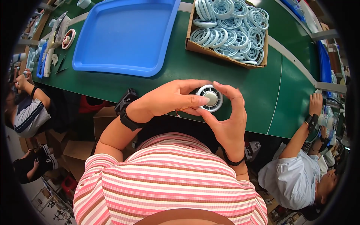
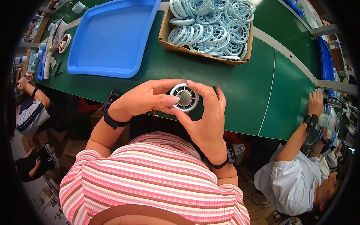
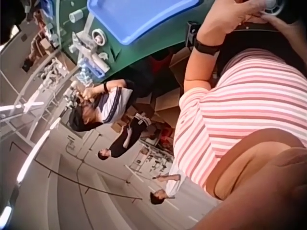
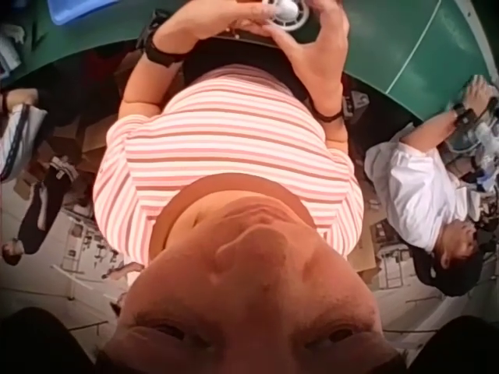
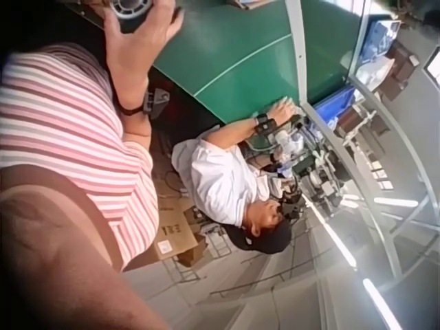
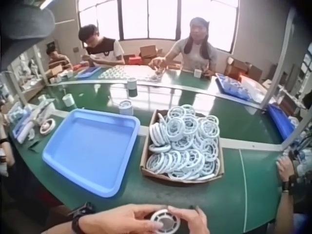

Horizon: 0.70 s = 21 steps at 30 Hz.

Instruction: The person receives a tray of motor components and a box of plastic rings, then fits a ring onto each motor component by hand. After repeating this for several units, they place the completed motors back onto the tray and pass it to another worker.

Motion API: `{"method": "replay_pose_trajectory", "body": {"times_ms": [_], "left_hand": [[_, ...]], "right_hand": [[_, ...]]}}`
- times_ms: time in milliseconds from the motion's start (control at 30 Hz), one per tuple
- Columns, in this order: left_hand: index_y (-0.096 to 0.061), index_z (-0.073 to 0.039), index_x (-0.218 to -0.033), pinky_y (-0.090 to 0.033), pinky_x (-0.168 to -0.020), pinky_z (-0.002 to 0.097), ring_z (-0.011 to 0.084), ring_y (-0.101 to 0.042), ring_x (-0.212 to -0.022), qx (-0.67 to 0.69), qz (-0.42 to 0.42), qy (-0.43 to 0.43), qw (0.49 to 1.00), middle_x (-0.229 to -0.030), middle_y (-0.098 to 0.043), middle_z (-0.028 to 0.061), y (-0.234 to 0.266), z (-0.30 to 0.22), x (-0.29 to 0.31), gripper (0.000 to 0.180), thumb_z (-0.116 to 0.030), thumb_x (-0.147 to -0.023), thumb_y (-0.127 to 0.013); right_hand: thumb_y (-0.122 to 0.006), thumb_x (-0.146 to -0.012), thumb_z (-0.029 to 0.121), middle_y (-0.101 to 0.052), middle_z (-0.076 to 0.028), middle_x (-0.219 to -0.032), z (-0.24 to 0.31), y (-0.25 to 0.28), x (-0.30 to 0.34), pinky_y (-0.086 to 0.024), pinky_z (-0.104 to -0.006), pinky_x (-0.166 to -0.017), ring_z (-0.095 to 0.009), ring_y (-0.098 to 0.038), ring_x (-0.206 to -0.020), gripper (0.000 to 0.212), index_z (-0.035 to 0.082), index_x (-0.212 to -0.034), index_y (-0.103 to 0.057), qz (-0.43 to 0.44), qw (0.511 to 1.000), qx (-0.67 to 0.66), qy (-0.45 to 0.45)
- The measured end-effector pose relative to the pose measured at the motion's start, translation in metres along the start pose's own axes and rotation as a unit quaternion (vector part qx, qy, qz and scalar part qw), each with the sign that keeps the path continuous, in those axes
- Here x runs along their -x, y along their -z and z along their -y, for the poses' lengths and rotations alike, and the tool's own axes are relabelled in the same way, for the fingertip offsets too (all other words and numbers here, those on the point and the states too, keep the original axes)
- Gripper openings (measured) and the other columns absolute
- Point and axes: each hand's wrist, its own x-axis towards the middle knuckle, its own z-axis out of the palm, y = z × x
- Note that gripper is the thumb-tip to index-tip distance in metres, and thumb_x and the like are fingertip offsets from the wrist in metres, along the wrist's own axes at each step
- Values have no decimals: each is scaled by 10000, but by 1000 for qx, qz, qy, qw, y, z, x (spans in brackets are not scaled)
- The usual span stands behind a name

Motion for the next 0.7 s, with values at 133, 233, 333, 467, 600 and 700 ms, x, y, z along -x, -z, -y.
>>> {"method": "replay_pose_trajectory", "body": {"times_ms": [133, 233, 333, 467, 600, 700], "left_hand": [[-410, -19, -1517, -576, -970, 332, 186, -619, -1205, -38, -10, -5, 999, -1352, -597, 96, 2, -4, -1, 605, -86, -970, -660], [-438, -20, -1496, -584, -955, 305, 172, -637, -1148, -30, 11, -19, 999, -1309, -608, 109, 9, 0, -4, 580, -153, -984, -678], [-438, -21, -1493, -590, -934, 304, 172, -645, -1133, -41, -10, -33, 999, -1322, -601, 105, 5, 1, -2, 579, -157, -984, -679], [-438, -7, -1480, -596, -890, 303, 170, -660, -1101, -117, -49, -98, 987, -1318, -601, 118, 2, 11, 1, 578, -170, -983, -683], [-465, 5, -1445, -579, -829, 280, 157, -663, -1082, -295, -146, -174, 928, -1310, -602, 139, -13, 17, 9, 528, -144, -984, -675], [-491, 7, -1419, -565, -811, 279, 168, -666, -1076, -384, -207, -239, 868, -1310, -598, 158, -21, 15, 19, 494, -120, -978, -673]], "right_hand": [[-876, -684, 38, -626, -102, -1242, 2, -3, -6, -486, -361, -1031, -246, -619, -1177, 683, 56, -1298, -579, -3, 1000, -21, -4], [-873, -688, 36, -621, -110, -1245, 0, -5, -6, -490, -366, -1018, -254, -615, -1170, 678, 53, -1298, -576, 2, 999, -33, -3], [-865, -695, 29, -610, -121, -1257, -5, -7, -8, -494, -372, -1003, -267, -608, -1167, 677, 50, -1305, -574, -6, 999, -33, 25], [-846, -712, 4, -583, -139, -1291, -11, -20, -4, -501, -376, -976, -291, -592, -1169, 670, 51, -1325, -578, -29, 996, 3, 85], [-837, -716, 11, -565, -133, -1315, -18, -25, 5, -465, -432, -996, -320, -569, -1173, 649, 76, -1321, -611, -42, 992, 55, 104], [-825, -722, 15, -566, -124, -1321, -25, -8, 4, -426, -477, -1040, -341, -553, -1187, 604, 95, -1293, -645, -63, 992, 93, 65]]}}
